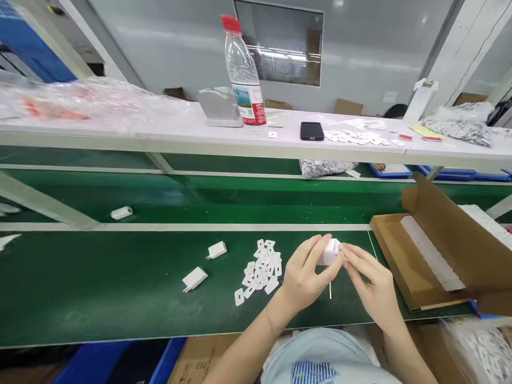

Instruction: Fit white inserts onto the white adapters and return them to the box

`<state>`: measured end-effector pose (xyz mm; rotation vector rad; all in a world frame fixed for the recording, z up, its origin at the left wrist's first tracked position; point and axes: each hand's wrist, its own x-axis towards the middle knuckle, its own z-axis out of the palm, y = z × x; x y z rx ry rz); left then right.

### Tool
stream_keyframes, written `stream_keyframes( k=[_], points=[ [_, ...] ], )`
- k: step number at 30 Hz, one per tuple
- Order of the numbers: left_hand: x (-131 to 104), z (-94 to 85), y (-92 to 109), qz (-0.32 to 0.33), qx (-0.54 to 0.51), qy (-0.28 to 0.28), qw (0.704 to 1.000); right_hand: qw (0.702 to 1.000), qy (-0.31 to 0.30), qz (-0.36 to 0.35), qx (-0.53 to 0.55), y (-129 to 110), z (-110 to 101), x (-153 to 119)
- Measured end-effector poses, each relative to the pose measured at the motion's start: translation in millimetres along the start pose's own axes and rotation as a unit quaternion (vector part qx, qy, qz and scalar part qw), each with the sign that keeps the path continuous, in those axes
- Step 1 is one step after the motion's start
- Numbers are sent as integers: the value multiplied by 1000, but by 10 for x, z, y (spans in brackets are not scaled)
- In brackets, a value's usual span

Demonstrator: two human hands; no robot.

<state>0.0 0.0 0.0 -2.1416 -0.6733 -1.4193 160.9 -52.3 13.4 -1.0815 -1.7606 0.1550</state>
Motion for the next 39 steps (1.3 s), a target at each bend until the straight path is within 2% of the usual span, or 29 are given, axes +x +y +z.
stream_keyframes(
  k=[4,10,13,15,19,21,23,25,28,31,33,34,36,39],
  points=[
    [-4,27,3,-13,6,0,1000,999,32,-11,-13,-23,16,15],
    [-2,81,5,-53,-78,31,995,992,61,-88,-69,-2,84,32],
    [-32,113,25,-61,-77,27,995,990,66,-93,-79,16,123,29],
    [-70,132,26,-62,-76,19,995,994,41,-74,-71,36,149,26],
    [-150,158,-27,-91,-94,16,991,996,-85,33,23,82,206,19],
    [-180,166,-69,-100,-90,17,991,980,-131,109,105,89,242,17],
    [-203,174,-111,-102,-82,22,991,953,-150,178,193,83,289,23],
    [-223,183,-150,-105,-73,28,991,917,-139,238,289,77,355,39],
    [-253,198,-197,-107,-63,32,992,843,-82,325,421,87,476,73],
    [-288,217,-225,-115,-59,35,991,769,-60,394,500,116,579,109],
    [-307,234,-236,-117,-58,42,990,740,-67,411,529,137,620,129],
    [-313,241,-241,-117,-60,47,990,734,-69,411,536,150,633,137],
    [-314,249,-247,-113,-73,53,989,741,-66,398,537,183,646,148],
    [-289,217,-251,-112,-148,35,982,780,-50,355,512,248,609,162]
  ],
)
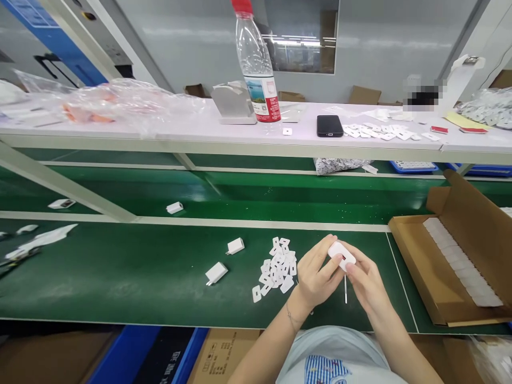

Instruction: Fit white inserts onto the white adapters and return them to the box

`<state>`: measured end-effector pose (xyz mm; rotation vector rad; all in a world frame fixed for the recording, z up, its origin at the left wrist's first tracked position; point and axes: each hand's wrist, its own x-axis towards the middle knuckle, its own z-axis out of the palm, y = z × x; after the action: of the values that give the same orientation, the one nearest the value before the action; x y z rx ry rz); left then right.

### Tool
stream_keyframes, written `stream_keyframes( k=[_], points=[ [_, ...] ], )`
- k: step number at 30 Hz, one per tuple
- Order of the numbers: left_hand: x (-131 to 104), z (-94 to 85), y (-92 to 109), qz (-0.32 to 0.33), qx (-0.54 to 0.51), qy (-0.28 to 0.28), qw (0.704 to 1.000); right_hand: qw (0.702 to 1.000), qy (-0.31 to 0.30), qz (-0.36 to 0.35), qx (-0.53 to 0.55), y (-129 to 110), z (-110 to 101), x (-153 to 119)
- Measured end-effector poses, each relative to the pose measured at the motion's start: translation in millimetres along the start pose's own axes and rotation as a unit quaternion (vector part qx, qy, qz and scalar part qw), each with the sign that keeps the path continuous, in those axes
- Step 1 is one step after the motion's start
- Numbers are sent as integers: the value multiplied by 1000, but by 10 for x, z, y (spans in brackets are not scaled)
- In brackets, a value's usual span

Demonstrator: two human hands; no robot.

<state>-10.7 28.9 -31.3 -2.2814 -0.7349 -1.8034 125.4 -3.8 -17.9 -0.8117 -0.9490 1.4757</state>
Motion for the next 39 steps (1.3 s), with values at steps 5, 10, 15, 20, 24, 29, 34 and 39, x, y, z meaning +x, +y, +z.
stream_keyframes(
  k=[5,10,15,20,24,29,34,39],
  points=[
    [115,-147,11,-277,-317,-84,903,969,-5,-103,-226,-252,-150,-63],
    [247,-116,-57,-409,-486,-148,758,903,-15,-156,-399,-467,-185,-185],
    [241,68,21,-391,-476,-67,785,903,11,-225,-367,-350,-142,-220],
    [224,137,169,-399,-455,-57,794,887,25,-278,-368,-309,-138,-224],
    [191,223,245,-424,-453,-44,783,869,83,-298,-386,-270,-155,-194],
    [83,372,228,-426,-459,-69,777,882,130,-270,-364,-153,-263,-222],
    [29,427,99,-358,-460,-181,792,972,90,-150,-157,-117,-579,-347],
    [-50,557,10,-306,-339,-332,826,994,87,48,48,137,-917,-367]
  ],
)
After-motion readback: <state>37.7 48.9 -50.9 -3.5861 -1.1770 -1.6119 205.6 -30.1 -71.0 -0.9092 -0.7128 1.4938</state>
